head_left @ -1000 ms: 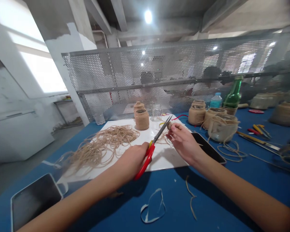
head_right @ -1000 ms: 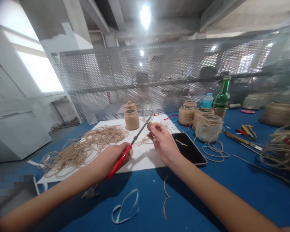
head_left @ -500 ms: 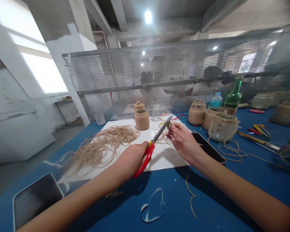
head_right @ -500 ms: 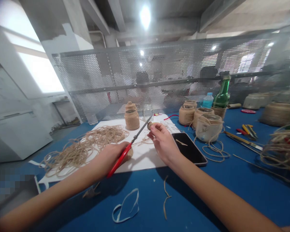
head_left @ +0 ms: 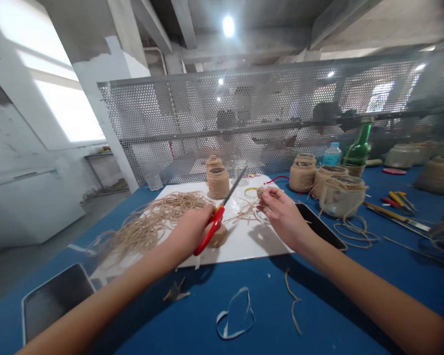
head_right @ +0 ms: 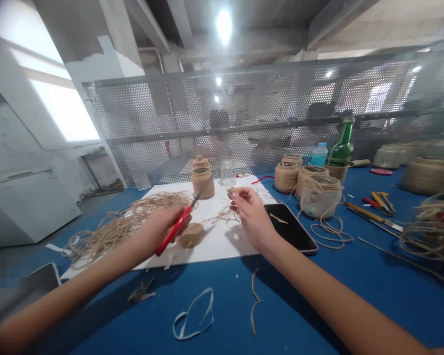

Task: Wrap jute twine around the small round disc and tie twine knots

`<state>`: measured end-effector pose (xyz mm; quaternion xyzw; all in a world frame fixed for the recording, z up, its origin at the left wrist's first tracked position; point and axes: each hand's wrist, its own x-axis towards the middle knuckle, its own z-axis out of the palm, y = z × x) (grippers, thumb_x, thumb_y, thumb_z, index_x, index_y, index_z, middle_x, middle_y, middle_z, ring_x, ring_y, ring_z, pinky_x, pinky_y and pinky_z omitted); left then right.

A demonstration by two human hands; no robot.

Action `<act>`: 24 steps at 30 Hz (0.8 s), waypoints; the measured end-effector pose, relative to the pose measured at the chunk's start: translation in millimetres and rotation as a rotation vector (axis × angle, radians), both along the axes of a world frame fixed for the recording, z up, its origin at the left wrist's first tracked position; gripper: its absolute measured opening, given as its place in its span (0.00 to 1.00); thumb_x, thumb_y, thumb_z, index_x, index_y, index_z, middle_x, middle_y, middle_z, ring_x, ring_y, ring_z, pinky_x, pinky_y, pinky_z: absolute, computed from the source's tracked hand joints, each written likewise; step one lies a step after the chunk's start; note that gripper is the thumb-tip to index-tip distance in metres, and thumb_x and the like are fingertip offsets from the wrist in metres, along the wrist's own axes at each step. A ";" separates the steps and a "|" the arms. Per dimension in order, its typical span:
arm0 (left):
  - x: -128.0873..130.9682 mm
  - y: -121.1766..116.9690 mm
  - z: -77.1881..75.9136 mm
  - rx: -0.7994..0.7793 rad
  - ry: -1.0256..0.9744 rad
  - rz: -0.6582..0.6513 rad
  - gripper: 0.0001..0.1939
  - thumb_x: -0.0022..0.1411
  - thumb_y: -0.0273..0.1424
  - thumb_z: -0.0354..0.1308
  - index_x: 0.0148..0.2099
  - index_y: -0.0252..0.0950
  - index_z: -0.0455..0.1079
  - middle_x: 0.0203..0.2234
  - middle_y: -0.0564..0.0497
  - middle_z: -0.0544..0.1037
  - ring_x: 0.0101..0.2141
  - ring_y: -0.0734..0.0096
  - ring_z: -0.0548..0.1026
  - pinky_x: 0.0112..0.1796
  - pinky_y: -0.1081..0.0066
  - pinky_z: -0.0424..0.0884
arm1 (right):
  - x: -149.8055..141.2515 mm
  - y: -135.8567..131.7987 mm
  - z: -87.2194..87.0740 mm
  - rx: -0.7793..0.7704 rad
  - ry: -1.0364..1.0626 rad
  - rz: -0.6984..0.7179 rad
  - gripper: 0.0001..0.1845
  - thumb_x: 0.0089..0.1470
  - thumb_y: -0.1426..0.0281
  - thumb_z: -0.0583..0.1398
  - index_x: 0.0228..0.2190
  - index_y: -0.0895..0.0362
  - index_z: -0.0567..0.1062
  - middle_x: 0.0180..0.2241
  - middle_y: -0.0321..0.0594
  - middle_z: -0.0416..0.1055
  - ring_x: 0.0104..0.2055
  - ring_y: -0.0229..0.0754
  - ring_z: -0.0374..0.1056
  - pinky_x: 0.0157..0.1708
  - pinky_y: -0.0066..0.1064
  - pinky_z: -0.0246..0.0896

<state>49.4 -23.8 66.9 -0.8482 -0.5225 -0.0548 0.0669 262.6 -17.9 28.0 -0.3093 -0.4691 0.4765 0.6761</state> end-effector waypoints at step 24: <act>-30.4 34.4 -20.0 -0.138 0.061 -0.293 0.36 0.53 0.51 0.49 0.59 0.37 0.52 0.49 0.42 0.68 0.46 0.58 0.67 0.42 0.68 0.62 | 8.3 13.0 -9.8 0.282 -0.651 -0.208 0.13 0.43 0.75 0.57 0.35 0.51 0.69 0.36 0.38 0.64 0.37 0.44 0.62 0.42 0.40 0.57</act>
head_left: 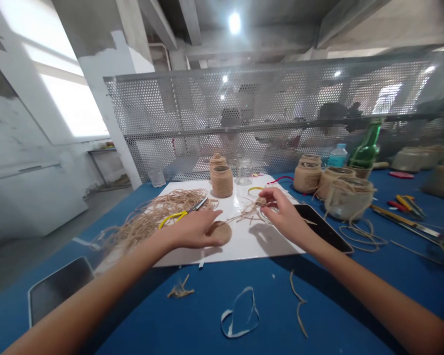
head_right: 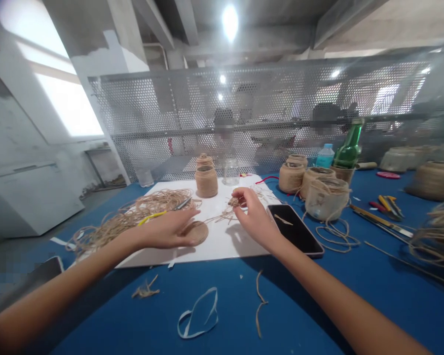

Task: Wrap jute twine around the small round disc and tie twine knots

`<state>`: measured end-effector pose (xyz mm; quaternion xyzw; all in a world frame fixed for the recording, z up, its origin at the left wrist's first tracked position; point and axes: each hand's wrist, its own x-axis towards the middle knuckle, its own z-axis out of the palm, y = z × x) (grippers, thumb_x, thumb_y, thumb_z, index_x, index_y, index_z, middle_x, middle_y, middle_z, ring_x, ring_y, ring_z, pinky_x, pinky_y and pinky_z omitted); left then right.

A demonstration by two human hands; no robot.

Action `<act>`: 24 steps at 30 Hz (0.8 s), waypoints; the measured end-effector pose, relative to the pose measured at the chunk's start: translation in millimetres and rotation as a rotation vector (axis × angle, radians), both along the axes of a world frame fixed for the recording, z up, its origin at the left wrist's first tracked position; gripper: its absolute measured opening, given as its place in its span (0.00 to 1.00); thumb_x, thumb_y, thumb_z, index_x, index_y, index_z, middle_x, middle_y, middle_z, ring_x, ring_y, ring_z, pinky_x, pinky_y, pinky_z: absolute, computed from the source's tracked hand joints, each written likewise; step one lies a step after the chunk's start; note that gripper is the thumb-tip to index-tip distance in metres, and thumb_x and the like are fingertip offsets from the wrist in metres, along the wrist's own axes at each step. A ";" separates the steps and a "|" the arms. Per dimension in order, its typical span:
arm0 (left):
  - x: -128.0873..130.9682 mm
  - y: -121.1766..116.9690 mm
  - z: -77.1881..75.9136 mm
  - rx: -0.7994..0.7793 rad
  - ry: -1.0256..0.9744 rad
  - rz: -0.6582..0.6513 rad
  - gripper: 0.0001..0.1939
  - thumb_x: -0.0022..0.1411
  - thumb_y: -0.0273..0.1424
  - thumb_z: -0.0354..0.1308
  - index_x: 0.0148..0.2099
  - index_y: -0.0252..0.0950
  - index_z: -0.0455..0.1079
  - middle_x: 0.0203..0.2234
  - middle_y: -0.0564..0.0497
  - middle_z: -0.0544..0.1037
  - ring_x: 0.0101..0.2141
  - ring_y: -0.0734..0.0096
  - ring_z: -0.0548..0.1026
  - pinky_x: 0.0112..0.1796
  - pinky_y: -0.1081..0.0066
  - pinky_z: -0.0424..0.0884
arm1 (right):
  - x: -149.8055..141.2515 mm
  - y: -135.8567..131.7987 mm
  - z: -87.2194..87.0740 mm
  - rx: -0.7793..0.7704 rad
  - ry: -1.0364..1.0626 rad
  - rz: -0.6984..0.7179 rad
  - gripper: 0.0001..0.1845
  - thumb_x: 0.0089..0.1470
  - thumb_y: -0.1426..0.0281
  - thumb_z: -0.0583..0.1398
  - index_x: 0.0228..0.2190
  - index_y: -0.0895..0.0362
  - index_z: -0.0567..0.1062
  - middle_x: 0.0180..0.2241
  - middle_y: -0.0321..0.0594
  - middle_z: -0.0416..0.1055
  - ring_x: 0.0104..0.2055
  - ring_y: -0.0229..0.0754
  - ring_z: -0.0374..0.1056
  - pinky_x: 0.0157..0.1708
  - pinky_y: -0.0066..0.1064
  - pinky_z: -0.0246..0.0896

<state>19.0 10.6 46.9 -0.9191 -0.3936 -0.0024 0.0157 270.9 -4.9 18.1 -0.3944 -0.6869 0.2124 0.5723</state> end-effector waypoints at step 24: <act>11.6 -26.6 -27.2 0.145 -0.285 -0.139 0.12 0.57 0.37 0.51 0.41 0.36 0.66 0.37 0.46 0.70 0.39 0.62 0.66 0.41 0.64 0.61 | -48.0 -20.4 -26.2 0.024 -0.538 0.253 0.08 0.50 0.75 0.56 0.35 0.56 0.64 0.36 0.41 0.61 0.40 0.43 0.57 0.40 0.35 0.55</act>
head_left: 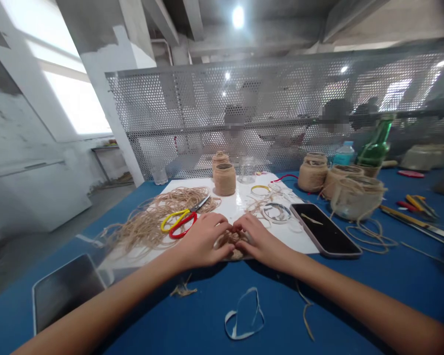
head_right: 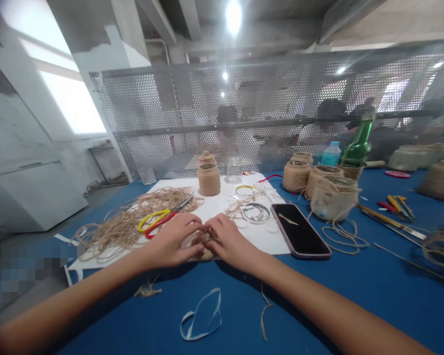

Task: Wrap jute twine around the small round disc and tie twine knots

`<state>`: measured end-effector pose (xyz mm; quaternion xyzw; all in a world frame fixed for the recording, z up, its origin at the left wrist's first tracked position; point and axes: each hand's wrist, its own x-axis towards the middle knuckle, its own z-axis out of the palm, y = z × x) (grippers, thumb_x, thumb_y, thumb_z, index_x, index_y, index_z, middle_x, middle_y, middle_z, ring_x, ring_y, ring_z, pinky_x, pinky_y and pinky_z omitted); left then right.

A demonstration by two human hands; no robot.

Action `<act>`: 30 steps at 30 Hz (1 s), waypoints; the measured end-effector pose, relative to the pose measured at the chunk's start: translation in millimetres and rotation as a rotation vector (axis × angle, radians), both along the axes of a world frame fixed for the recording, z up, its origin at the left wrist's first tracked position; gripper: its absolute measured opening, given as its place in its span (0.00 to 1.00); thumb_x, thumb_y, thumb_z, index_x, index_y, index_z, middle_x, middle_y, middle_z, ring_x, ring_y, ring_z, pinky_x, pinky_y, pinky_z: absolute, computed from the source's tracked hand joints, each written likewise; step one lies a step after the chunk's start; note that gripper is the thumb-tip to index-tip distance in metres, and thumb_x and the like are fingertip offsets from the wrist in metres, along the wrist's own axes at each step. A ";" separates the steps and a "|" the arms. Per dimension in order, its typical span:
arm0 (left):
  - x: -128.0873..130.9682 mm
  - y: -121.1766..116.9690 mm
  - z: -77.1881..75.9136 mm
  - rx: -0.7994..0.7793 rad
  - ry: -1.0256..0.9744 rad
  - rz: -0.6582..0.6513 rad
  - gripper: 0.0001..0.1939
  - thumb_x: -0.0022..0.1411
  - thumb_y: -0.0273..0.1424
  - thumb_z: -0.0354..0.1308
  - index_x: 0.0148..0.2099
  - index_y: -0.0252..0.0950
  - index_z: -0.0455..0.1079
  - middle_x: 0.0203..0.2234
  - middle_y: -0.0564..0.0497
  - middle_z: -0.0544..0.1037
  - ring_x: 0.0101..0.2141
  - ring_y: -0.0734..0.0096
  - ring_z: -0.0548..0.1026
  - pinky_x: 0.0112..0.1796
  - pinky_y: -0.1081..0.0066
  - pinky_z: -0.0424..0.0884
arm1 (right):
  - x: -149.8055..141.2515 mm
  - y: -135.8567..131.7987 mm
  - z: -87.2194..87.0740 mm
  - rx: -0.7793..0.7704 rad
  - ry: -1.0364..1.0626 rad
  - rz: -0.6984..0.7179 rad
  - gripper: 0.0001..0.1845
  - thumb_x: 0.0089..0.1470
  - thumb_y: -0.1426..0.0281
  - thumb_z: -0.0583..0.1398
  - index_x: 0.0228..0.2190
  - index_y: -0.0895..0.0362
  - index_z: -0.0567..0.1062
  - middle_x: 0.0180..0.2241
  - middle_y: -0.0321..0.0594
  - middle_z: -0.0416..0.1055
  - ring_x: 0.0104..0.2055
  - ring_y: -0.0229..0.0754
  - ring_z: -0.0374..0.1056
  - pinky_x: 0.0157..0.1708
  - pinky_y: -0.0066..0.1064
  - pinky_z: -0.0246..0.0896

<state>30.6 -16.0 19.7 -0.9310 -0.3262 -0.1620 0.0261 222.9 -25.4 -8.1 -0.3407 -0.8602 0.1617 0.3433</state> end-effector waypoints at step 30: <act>-1.2 6.9 0.0 0.129 -0.001 -0.077 0.13 0.59 0.24 0.47 0.46 0.38 0.64 0.38 0.49 0.71 0.41 0.66 0.65 0.45 0.62 0.55 | 20.6 13.3 4.1 0.070 0.055 -0.156 0.11 0.49 0.80 0.52 0.35 0.57 0.66 0.34 0.40 0.64 0.38 0.41 0.60 0.40 0.34 0.56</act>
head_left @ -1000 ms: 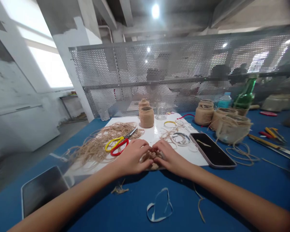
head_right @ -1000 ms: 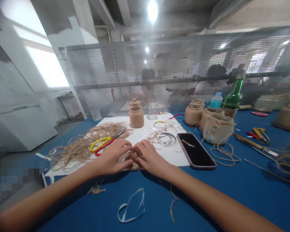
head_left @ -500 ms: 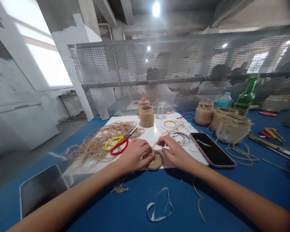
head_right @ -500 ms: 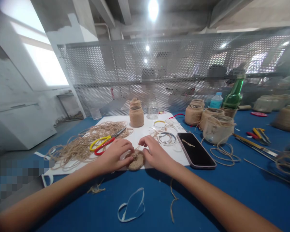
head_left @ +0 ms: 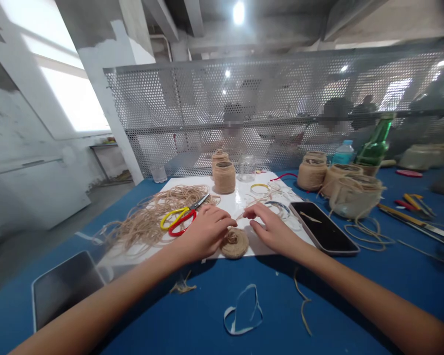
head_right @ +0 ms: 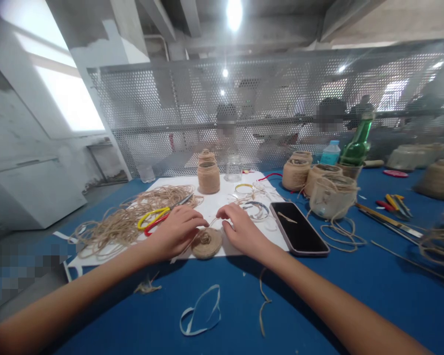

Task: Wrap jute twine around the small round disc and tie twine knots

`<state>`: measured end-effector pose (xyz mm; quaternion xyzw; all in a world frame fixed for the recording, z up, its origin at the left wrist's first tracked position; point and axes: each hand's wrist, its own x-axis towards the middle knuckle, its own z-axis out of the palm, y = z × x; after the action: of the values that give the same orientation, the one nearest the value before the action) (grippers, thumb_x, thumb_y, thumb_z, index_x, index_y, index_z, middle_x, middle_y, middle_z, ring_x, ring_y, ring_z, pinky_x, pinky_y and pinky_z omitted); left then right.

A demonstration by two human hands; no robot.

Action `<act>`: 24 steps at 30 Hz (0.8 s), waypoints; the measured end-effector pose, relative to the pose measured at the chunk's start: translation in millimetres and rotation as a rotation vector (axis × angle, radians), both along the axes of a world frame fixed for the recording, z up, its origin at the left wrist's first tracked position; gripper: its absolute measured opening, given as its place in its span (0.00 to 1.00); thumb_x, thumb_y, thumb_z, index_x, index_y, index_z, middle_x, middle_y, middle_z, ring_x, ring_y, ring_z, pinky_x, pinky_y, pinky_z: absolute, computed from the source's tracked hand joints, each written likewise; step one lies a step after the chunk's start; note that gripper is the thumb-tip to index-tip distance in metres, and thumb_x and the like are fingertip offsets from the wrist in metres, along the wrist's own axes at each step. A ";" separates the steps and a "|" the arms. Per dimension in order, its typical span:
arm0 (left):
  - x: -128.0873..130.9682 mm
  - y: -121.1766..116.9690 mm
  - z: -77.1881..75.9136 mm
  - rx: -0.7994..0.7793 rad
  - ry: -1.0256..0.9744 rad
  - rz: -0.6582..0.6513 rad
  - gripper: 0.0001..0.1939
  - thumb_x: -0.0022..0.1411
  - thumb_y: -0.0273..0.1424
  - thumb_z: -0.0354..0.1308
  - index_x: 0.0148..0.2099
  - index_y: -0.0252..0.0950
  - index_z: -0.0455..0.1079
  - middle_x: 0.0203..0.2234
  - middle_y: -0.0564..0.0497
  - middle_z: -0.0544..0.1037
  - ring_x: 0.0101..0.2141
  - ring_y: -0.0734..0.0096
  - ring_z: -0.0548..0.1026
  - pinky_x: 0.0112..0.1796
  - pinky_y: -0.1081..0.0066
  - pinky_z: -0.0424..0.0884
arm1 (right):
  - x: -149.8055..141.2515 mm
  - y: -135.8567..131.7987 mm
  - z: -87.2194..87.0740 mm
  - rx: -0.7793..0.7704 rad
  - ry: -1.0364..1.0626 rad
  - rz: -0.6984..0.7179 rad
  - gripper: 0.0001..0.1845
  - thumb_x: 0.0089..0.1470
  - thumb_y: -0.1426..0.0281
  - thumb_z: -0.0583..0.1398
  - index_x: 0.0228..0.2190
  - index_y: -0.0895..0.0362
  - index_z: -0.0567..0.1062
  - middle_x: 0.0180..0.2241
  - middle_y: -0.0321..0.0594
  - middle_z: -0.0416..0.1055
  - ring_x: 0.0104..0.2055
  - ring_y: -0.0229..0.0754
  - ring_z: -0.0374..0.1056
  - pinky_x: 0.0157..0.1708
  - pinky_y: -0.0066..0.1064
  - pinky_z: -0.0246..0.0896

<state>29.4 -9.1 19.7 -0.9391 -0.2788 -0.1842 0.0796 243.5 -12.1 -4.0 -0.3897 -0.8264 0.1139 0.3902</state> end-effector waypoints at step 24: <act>3.6 -9.2 5.1 -0.091 -0.050 0.078 0.08 0.60 0.31 0.48 0.41 0.38 0.63 0.35 0.50 0.72 0.39 0.66 0.67 0.45 0.62 0.55 | 3.9 -0.1 -0.5 0.019 -0.103 -0.029 0.07 0.51 0.76 0.52 0.33 0.56 0.67 0.35 0.41 0.66 0.40 0.43 0.61 0.41 0.37 0.55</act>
<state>33.0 -18.3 24.8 -0.9252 -0.3253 -0.1917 0.0370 247.4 -12.2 -4.6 -0.4031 -0.8407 0.0801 0.3526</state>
